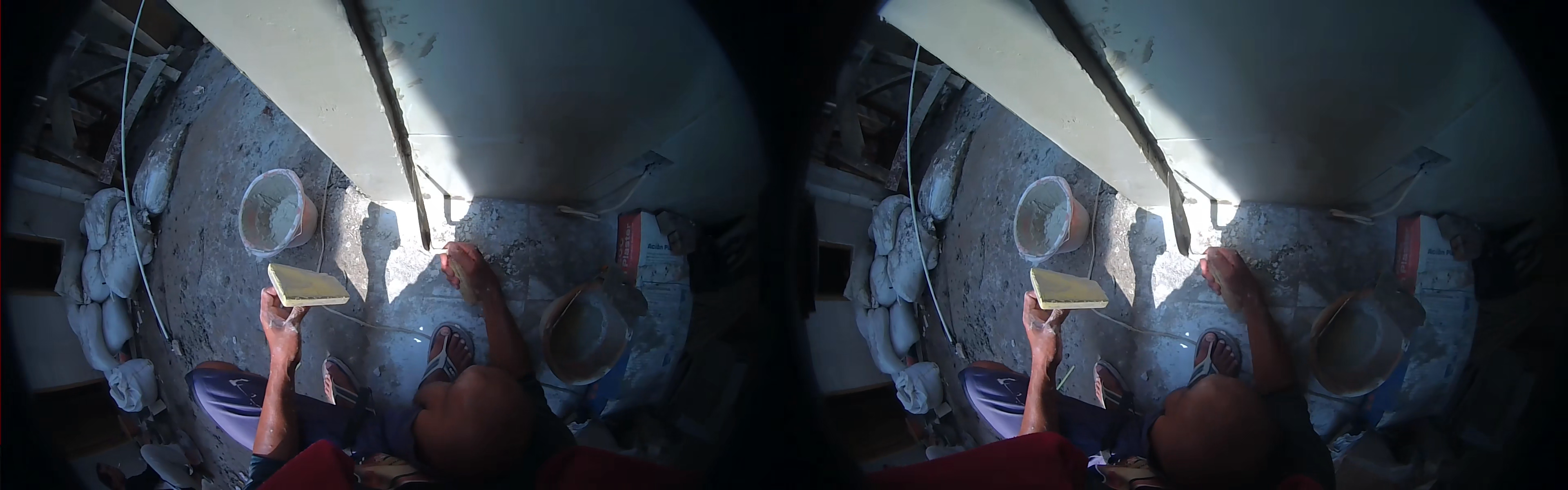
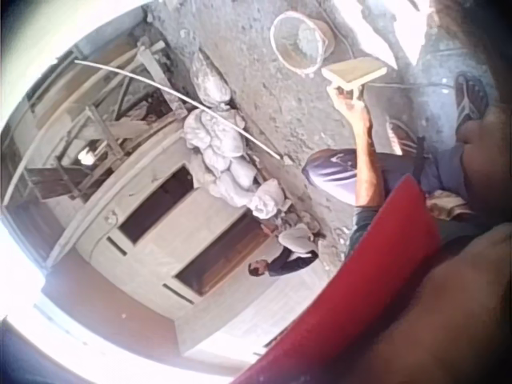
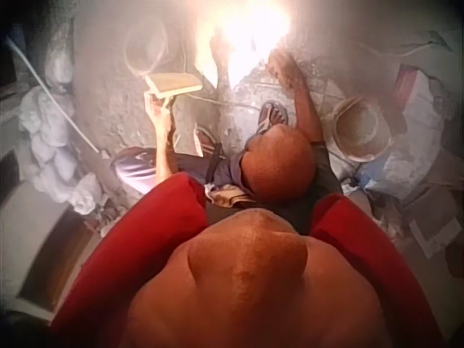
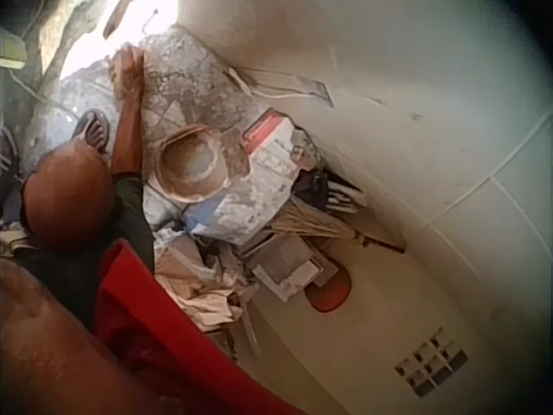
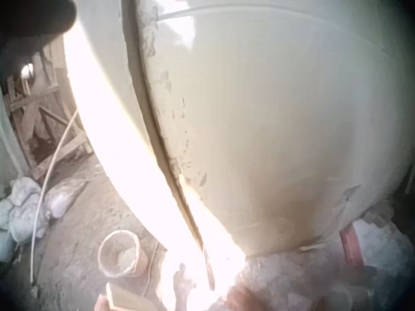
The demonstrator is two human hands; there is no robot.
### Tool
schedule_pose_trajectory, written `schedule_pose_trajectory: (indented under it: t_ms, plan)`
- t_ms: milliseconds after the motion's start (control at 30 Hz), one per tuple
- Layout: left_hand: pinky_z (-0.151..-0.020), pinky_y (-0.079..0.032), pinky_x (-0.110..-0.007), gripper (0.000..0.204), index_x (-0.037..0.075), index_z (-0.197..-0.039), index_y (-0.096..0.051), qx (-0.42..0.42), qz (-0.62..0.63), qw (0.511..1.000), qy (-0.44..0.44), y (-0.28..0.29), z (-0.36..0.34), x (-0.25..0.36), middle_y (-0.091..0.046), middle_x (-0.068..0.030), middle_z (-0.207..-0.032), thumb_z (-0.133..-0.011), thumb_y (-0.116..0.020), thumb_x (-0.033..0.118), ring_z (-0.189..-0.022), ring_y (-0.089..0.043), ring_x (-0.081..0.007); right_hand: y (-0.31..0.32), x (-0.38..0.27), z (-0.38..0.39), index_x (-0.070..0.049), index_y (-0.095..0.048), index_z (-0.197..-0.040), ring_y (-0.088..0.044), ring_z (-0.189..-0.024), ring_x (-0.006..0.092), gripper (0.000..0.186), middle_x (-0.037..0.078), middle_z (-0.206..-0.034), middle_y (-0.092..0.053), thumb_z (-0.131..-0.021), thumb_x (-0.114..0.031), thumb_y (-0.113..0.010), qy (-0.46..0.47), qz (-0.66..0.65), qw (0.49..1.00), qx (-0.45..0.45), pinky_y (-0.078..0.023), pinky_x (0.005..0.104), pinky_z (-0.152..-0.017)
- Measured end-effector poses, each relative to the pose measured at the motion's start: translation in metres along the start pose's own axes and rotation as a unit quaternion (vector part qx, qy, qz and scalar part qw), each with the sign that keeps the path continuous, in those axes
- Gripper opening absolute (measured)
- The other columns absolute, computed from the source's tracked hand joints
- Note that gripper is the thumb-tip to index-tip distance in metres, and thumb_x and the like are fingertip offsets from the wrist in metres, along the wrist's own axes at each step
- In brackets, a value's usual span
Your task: The person applies plaster to the corner and edges of a wall using a trowel and a sponge tool, smoothing the surface as they work.
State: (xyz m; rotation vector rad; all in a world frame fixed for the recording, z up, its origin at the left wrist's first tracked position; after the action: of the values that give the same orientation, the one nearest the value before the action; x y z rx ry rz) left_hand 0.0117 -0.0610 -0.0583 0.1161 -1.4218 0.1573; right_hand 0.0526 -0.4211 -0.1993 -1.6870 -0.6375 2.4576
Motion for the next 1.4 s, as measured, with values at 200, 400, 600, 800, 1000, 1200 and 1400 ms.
schedule_pose_trajectory:
  t_ms: [200,400,600,800,1000,1200,1400]
  plan:
    - [-0.092,-0.052,-0.036,0.038,0.006,-0.109,-0.049,-0.013,-0.004,1.000,0.000,0.002,0.001,0.003,-0.061,-0.0057,-0.108,-0.082,-0.072,-0.008,-0.103,-0.061,-0.0165,-0.029,-0.090,-0.006,-0.003,-0.054,-0.088,-0.045,-0.046,0.0088,0.038,0.002,-0.061,-0.050,-0.102,-0.038,-0.044,0.113,0.050,0.992,-0.020,-0.038,0.0254,-0.044]
    - [-0.092,-0.051,-0.037,0.036,0.007,-0.106,-0.047,-0.009,-0.006,1.000,-0.006,-0.002,0.001,0.004,-0.060,-0.0060,-0.107,-0.084,-0.070,-0.008,-0.102,-0.060,-0.0164,-0.008,-0.015,-0.022,-0.005,-0.053,-0.084,-0.045,-0.047,0.0101,0.038,0.001,-0.060,-0.049,-0.102,-0.036,-0.043,0.044,0.029,0.998,-0.041,-0.039,0.0274,-0.046]
    - [-0.091,-0.051,-0.037,0.035,0.006,-0.107,-0.048,-0.010,-0.015,1.000,-0.002,-0.007,0.001,0.004,-0.061,-0.0074,-0.107,-0.084,-0.073,-0.003,-0.100,-0.061,-0.0174,0.003,0.014,0.000,-0.008,-0.052,-0.081,-0.047,-0.047,0.0105,0.034,0.001,-0.062,-0.050,-0.101,-0.035,-0.045,-0.008,-0.022,1.000,0.012,-0.039,0.0274,-0.045]
    - [-0.095,-0.050,-0.038,0.036,0.004,-0.109,-0.048,-0.021,-0.031,0.999,-0.012,-0.004,0.002,0.008,-0.060,-0.0094,-0.109,-0.084,-0.075,0.001,-0.103,-0.060,-0.0185,-0.003,-0.024,-0.017,-0.008,-0.053,-0.081,-0.044,-0.045,0.0091,0.033,0.002,-0.060,-0.050,-0.100,-0.033,-0.047,0.067,-0.042,0.996,-0.037,-0.037,0.0277,-0.043]
    - [-0.097,-0.051,-0.040,0.037,0.003,-0.111,-0.048,-0.030,-0.018,0.999,-0.012,-0.007,0.000,0.007,-0.059,-0.0107,-0.111,-0.085,-0.074,0.002,-0.105,-0.061,-0.0210,0.006,0.015,-0.022,-0.007,-0.053,-0.082,-0.044,-0.044,0.0087,0.034,0.001,-0.060,-0.049,-0.100,-0.035,-0.047,-0.026,0.004,1.000,0.002,-0.037,0.0265,-0.043]
    - [-0.099,-0.051,-0.042,0.038,0.002,-0.114,-0.046,-0.035,-0.037,0.999,0.000,-0.006,0.003,0.010,-0.058,-0.0123,-0.115,-0.087,-0.072,0.002,-0.109,-0.061,-0.0232,-0.017,-0.032,0.004,-0.006,-0.052,-0.081,-0.044,-0.045,0.0082,0.037,0.001,-0.061,-0.050,-0.101,-0.036,-0.045,0.085,-0.033,0.996,-0.025,-0.038,0.0265,-0.043]
    - [-0.098,-0.051,-0.042,0.038,0.002,-0.115,-0.046,-0.050,-0.031,0.998,-0.005,-0.015,0.001,0.007,-0.057,-0.0126,-0.116,-0.087,-0.072,0.002,-0.110,-0.060,-0.0236,-0.023,-0.036,-0.023,-0.006,-0.052,-0.083,-0.048,-0.046,0.0091,0.038,0.002,-0.061,-0.050,-0.103,-0.037,-0.044,0.097,0.024,0.992,-0.074,-0.041,0.0262,-0.044]
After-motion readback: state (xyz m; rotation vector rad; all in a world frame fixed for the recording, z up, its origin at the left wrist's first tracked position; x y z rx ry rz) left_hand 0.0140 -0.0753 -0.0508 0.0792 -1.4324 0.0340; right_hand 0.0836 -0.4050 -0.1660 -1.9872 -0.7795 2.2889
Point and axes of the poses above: each hand's wrist, its own z-axis away from the middle knuckle, its own y-axis out of the back of the hand, x = y × z, the point moved 4 cm from there along -z, towards the middle knuckle
